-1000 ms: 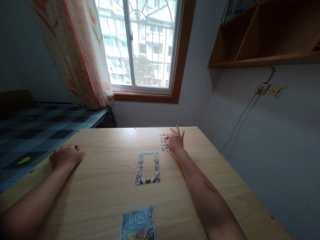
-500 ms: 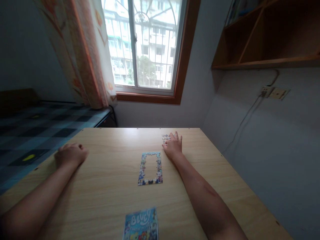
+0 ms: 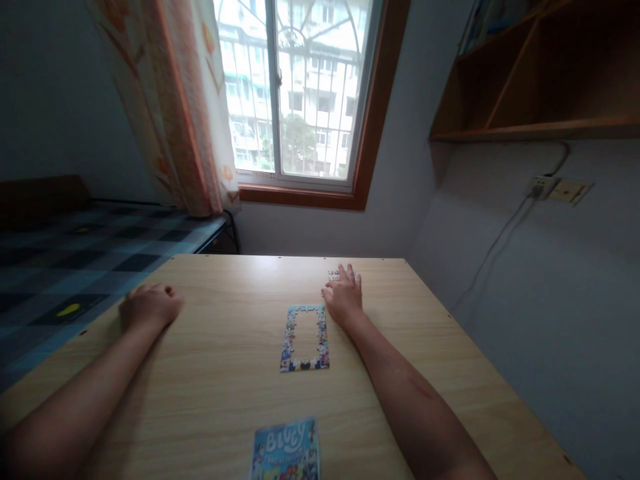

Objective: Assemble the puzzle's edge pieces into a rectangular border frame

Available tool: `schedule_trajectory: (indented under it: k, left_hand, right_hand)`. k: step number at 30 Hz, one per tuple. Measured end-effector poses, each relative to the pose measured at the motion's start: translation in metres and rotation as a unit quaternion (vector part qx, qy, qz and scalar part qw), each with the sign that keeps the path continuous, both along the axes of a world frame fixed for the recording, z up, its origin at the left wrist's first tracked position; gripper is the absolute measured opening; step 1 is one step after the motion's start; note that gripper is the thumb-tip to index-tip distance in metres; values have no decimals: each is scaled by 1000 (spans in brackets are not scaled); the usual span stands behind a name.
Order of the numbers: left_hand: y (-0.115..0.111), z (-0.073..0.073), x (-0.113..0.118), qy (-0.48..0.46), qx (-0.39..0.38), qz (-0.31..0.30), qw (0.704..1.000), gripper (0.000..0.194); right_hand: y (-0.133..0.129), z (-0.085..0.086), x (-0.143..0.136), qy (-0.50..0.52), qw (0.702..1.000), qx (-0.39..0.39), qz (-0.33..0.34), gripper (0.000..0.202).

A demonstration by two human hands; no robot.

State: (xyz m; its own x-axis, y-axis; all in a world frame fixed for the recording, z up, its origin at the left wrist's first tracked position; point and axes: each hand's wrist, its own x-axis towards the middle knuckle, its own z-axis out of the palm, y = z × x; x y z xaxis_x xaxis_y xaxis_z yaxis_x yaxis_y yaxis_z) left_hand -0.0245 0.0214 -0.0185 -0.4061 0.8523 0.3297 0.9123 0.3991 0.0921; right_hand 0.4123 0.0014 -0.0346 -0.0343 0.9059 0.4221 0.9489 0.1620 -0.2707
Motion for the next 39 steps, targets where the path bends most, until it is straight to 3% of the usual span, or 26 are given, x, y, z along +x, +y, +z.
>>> schedule_trajectory:
  k: [17, 26, 32, 39]
  left_hand:
    - [-1, 0, 2, 3, -11, 2, 1000, 39]
    - [-2, 1, 3, 6, -17, 3, 1000, 40]
    - [-2, 0, 1, 0, -7, -3, 1000, 39]
    - [0, -3, 0, 11, 8, -11, 1000, 39]
  right_hand:
    - [3, 2, -4, -28, 999, -47, -5, 15]
    - [5, 0, -7, -45, 998, -34, 3, 19]
    - [5, -1, -8, -15, 999, -50, -4, 16]
    - [3, 12, -6, 70, 995, -16, 76, 9]
